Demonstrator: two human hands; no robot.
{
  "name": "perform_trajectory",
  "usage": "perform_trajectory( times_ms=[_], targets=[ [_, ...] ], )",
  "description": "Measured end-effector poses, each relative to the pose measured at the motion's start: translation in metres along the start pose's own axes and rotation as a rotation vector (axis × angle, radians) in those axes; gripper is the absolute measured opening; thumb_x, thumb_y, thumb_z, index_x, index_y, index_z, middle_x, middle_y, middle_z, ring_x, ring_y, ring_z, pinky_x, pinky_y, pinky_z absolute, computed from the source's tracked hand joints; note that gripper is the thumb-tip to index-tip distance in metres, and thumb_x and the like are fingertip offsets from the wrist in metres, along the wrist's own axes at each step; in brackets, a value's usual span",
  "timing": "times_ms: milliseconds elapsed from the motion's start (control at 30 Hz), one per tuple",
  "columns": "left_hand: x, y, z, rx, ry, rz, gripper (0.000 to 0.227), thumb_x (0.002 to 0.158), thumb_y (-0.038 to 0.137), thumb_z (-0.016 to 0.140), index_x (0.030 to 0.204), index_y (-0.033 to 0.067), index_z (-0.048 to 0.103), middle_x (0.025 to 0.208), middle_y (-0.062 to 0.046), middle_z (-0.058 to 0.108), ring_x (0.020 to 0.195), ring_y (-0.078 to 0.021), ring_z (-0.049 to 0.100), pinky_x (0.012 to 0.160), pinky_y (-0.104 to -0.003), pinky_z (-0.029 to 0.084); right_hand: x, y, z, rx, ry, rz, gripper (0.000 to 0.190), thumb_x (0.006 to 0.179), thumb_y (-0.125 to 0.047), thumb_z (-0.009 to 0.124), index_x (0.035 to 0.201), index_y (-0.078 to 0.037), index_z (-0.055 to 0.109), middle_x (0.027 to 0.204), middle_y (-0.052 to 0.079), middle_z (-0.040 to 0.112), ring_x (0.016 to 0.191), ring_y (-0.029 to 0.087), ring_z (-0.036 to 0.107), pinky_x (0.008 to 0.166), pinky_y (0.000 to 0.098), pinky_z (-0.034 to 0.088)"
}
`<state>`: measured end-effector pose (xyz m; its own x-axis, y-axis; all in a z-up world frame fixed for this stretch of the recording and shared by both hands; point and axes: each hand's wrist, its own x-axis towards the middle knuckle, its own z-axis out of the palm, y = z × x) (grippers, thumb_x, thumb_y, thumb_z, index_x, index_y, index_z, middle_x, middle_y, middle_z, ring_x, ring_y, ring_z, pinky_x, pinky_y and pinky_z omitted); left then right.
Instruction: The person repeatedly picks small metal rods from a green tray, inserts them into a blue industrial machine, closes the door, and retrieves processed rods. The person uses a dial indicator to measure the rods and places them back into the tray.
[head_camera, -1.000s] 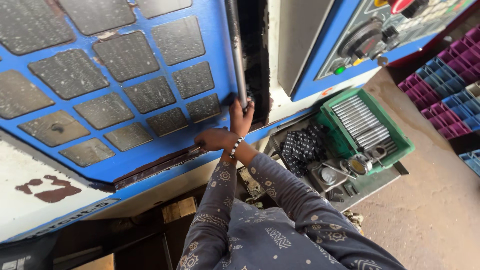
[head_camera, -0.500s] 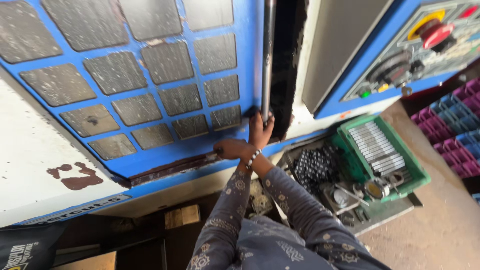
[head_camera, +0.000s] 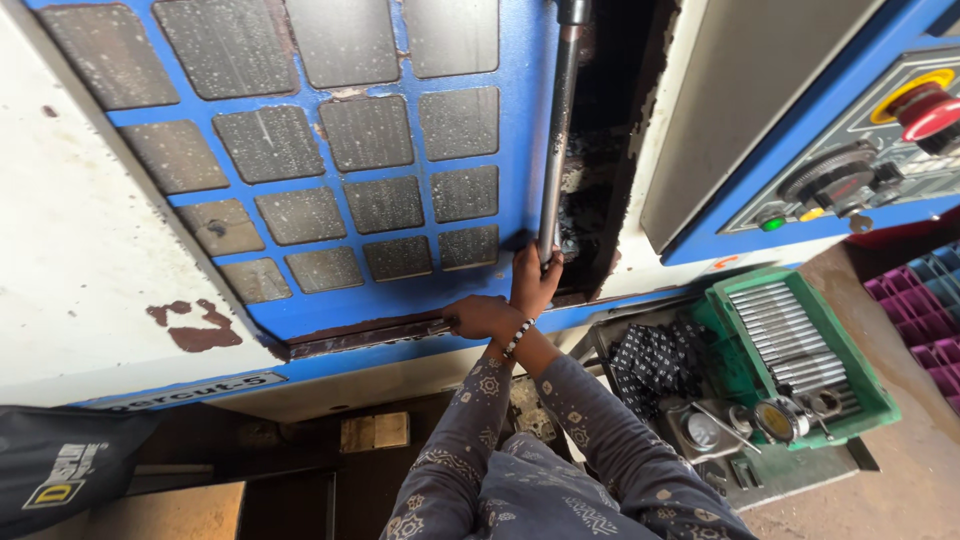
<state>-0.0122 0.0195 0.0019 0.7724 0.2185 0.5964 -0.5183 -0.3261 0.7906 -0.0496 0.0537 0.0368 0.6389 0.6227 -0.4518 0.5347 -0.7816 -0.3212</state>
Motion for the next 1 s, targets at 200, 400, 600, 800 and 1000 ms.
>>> perform_trajectory(
  times_ms=[200,400,600,800,1000],
  targets=[
    [-0.001,0.004,-0.001,0.034,0.009,-0.035,0.019,0.093,0.018,0.072,0.102,0.0038,0.062,0.087,-0.014,0.07,0.085,-0.036,0.066,0.083,-0.046,0.05,0.002,0.007,0.005,0.015,0.019,-0.071,0.033,0.091,-0.034,0.067,0.123,-0.024,0.069,0.118,0.005,0.073,0.111,0.03,0.068,0.091,0.0498,0.054],
    [-0.001,0.005,0.001,0.036,0.039,0.005,0.021,0.093,0.018,0.073,0.102,0.0037,0.061,0.09,-0.014,0.071,0.086,-0.0348,0.066,0.081,-0.045,0.05,0.011,0.017,0.014,-0.007,0.003,-0.111,0.034,0.091,-0.033,0.066,0.123,-0.02,0.068,0.114,0.008,0.072,0.107,0.031,0.068,0.088,0.0468,0.055],
    [-0.002,0.005,0.002,0.08,0.021,-0.083,0.021,0.092,0.019,0.075,0.102,0.0041,0.063,0.084,-0.013,0.067,0.081,-0.0336,0.064,0.078,-0.045,0.05,0.007,0.019,0.014,0.002,0.009,-0.144,0.03,0.092,-0.033,0.065,0.118,-0.019,0.069,0.112,0.008,0.072,0.105,0.032,0.069,0.087,0.0489,0.055],
    [-0.003,0.006,0.007,0.116,0.097,-0.028,0.017,0.09,0.012,0.071,0.104,0.0039,0.064,0.091,-0.015,0.07,0.088,-0.0354,0.065,0.082,-0.045,0.051,0.001,0.021,0.012,0.002,0.003,-0.144,0.029,0.09,-0.03,0.065,0.116,-0.019,0.07,0.109,0.009,0.073,0.103,0.031,0.069,0.086,0.0493,0.055],
    [0.0,0.011,0.008,0.052,0.099,-0.105,0.015,0.092,0.011,0.069,0.103,0.0025,0.064,0.089,-0.015,0.069,0.081,-0.031,0.068,0.074,-0.041,0.053,0.007,0.033,0.02,0.046,0.031,-0.275,0.033,0.087,-0.024,0.068,0.119,-0.017,0.069,0.109,0.01,0.072,0.102,0.032,0.069,0.088,0.0481,0.054]
  ],
)
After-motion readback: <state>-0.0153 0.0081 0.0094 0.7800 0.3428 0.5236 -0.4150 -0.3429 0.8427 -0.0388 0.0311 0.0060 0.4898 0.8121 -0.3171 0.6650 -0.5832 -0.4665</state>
